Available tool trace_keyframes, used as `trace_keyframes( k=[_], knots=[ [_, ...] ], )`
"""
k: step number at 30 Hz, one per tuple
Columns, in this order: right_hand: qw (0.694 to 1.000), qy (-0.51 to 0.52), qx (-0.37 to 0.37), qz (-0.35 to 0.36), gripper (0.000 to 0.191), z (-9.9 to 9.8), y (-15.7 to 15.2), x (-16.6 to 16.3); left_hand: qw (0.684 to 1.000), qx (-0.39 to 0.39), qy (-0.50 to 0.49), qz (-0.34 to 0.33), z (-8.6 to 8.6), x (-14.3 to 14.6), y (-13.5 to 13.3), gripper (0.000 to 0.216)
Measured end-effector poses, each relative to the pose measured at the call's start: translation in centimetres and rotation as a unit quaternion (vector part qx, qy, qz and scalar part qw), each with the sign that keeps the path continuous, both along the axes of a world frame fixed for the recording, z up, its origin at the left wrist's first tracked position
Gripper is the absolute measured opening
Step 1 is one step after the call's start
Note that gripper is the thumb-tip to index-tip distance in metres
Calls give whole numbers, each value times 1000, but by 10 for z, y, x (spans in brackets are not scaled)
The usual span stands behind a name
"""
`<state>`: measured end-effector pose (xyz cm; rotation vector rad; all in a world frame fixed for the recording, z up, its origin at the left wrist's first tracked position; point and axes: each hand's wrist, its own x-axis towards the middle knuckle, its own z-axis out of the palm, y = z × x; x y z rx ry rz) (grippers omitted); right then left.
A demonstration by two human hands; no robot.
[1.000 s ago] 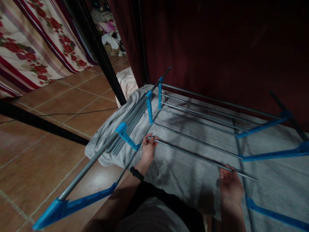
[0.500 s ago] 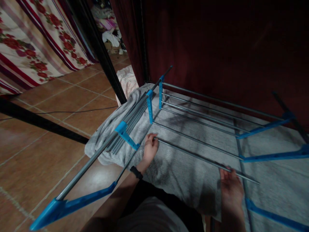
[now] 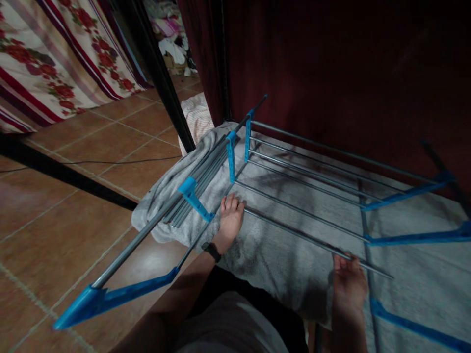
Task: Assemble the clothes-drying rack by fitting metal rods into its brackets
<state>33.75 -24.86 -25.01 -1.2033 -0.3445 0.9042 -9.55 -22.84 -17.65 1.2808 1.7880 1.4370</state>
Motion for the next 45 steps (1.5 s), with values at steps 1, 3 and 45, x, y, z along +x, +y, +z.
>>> trace_keyframes(
  k=[1, 3, 45],
  knots=[
    [1000, 7, -3, -16, 14, 0, 0, -2, 1000, 6, 0, -6, 0, 1, 1, 22],
    [999, 20, -3, -39, 11, 1, -1, -6, 1000, 5, -1, -22, 1, 5, 3, 21],
    [1000, 0, -9, 7, 16, -15, -3, -4, 716, 57, 593, -365, -7, 96, 8, 53]
  ],
)
